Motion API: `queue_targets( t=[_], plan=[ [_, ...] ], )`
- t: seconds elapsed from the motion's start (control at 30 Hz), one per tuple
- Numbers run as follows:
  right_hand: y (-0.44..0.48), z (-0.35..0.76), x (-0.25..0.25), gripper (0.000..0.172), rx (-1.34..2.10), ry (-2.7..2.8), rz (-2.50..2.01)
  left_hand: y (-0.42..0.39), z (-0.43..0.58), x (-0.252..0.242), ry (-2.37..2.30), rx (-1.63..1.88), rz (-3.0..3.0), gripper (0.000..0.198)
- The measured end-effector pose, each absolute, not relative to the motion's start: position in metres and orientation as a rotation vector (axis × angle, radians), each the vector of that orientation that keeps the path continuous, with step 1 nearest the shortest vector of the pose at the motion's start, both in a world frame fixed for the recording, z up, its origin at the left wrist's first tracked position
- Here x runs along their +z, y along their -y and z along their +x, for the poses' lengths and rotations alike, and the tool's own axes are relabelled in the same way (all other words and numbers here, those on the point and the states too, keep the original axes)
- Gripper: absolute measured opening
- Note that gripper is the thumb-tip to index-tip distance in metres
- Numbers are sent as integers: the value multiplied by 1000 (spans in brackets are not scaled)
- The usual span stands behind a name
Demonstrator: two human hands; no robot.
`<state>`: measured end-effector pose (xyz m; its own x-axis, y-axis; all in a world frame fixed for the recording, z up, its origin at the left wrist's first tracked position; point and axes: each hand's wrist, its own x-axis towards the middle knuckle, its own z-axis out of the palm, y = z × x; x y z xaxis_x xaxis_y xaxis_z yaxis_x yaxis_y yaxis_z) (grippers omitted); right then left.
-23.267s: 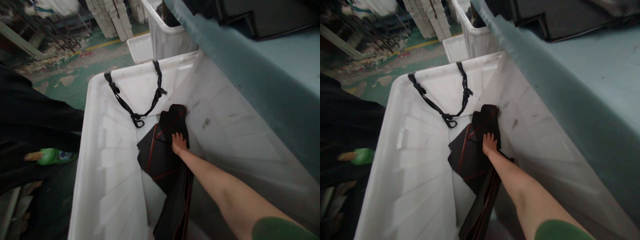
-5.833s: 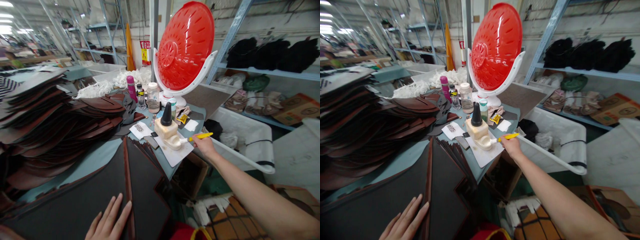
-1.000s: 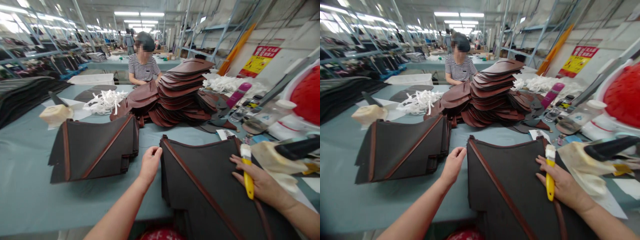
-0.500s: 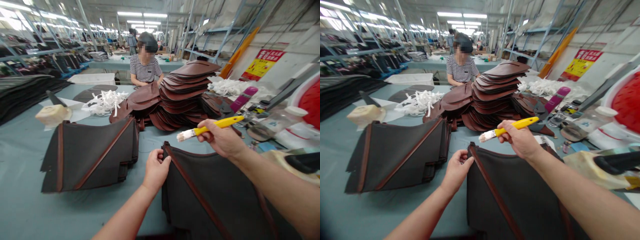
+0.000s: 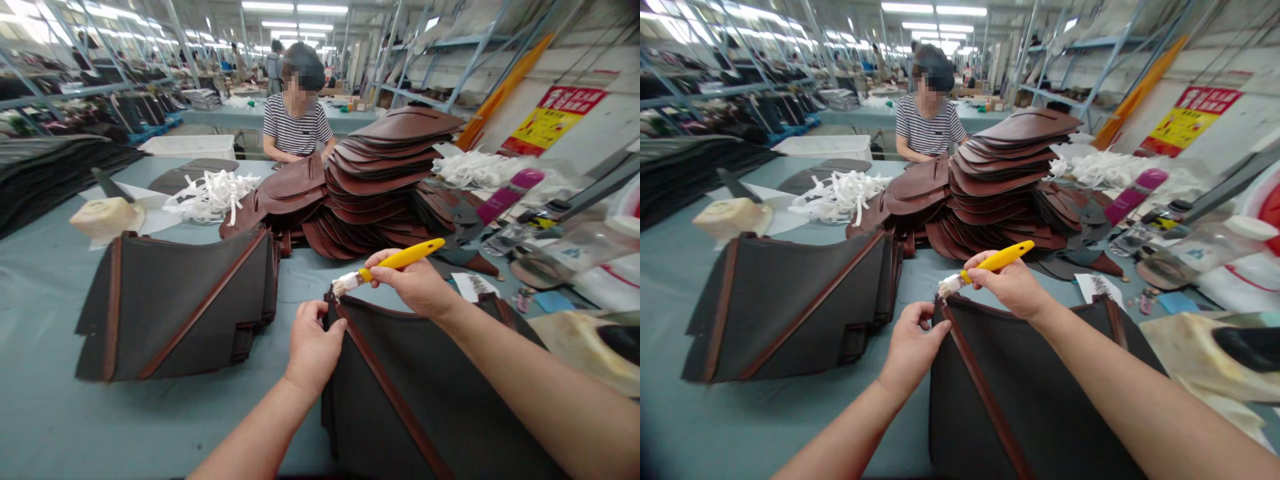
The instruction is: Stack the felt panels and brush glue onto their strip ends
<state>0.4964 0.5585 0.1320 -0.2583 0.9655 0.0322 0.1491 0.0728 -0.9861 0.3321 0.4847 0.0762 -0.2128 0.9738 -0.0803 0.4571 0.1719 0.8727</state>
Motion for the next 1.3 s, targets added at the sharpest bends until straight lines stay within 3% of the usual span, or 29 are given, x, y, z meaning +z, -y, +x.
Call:
queue_targets(
  t=[0.47,0.6,0.8,1.07,1.3],
  plan=[
    [-559,493,137,15,1221,1629,-1155,-479,339,73,-1791,1036,1442,12],
    [-568,496,144,17,1089,1468,-1143,-469,340,76,-1779,1039,1920,16],
    [-563,489,155,24,1350,1326,-1207,-462,339,79,-1700,1074,2591,20],
    [-550,502,165,21,1167,1396,-1328,-460,338,72,-1572,1126,2685,19],
    [-550,507,159,20,1219,1529,-1346,-458,339,69,-1542,1203,2531,19]
  ],
)
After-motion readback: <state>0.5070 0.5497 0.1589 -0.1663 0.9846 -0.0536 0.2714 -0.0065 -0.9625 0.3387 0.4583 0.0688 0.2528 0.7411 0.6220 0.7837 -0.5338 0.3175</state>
